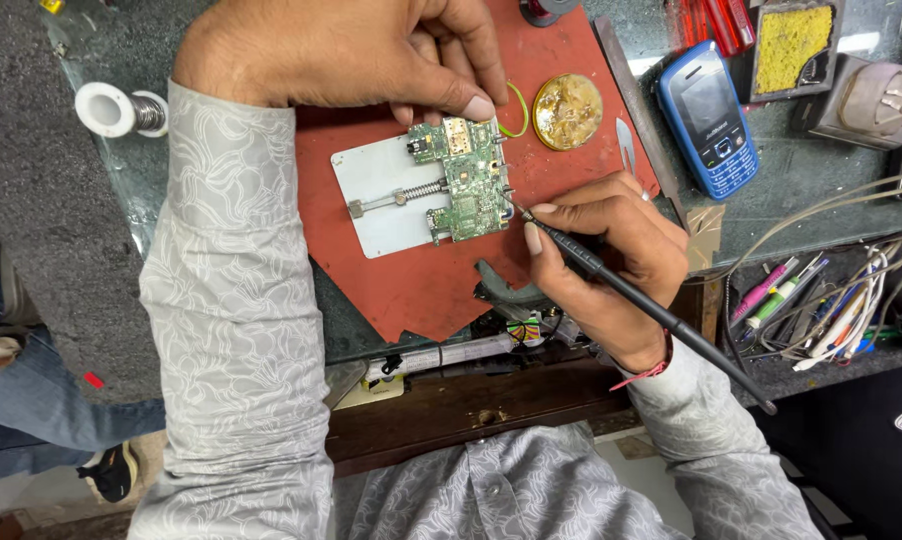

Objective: The person solders components on a disassembled phone motherboard clamped to a work board, holding the board steady with one hand while applying a soldering iron to its contacts. They reposition the board and continue soldering different points along its edge throughout the clip.

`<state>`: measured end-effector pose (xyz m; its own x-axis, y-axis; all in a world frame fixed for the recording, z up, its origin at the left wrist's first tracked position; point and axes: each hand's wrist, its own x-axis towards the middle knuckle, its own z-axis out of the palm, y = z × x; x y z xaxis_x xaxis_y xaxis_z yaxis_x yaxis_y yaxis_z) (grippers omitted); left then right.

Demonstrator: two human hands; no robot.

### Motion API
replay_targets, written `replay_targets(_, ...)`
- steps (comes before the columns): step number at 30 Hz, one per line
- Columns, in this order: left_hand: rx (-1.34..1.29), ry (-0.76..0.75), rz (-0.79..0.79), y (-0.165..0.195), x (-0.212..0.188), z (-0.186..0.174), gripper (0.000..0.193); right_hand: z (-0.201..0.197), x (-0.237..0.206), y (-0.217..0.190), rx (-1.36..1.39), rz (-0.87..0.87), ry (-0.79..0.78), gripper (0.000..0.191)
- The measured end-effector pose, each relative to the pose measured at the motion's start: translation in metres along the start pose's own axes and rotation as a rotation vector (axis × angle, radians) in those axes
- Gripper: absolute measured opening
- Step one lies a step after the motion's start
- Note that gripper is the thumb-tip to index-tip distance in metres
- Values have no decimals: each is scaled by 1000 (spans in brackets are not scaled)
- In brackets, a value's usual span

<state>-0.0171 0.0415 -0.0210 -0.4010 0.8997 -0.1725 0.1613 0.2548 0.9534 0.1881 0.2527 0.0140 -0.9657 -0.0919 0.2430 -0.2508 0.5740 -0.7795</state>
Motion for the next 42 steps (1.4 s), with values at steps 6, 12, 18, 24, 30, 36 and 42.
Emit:
replay_targets(6, -3, 9, 9, 3, -2, 1, 25, 0, 2, 1, -20, -42, 5, 20)
replay_targets(12, 5, 15, 33, 6, -2, 1, 24, 0, 2, -1, -46, -46, 8, 20)
replay_targets(18, 13, 14, 27, 6, -3, 1, 24, 1, 2, -2, -67, -72, 10, 20)
replay_targets(24, -7, 1, 19, 2, 0, 1, 24, 1, 1, -3, -89, -78, 9, 20)
replay_targets(30, -15, -1, 2, -2, 1, 2, 24, 4, 0, -3, -89, -78, 20, 20)
replay_targets(36, -7, -1, 22, -4, 2, 3, 23, 4, 0, -2, -86, -89, 21, 20)
replay_targets(42, -16, 3, 10, -1, 0, 3, 23, 4, -1, -1, -97, -104, 23, 20)
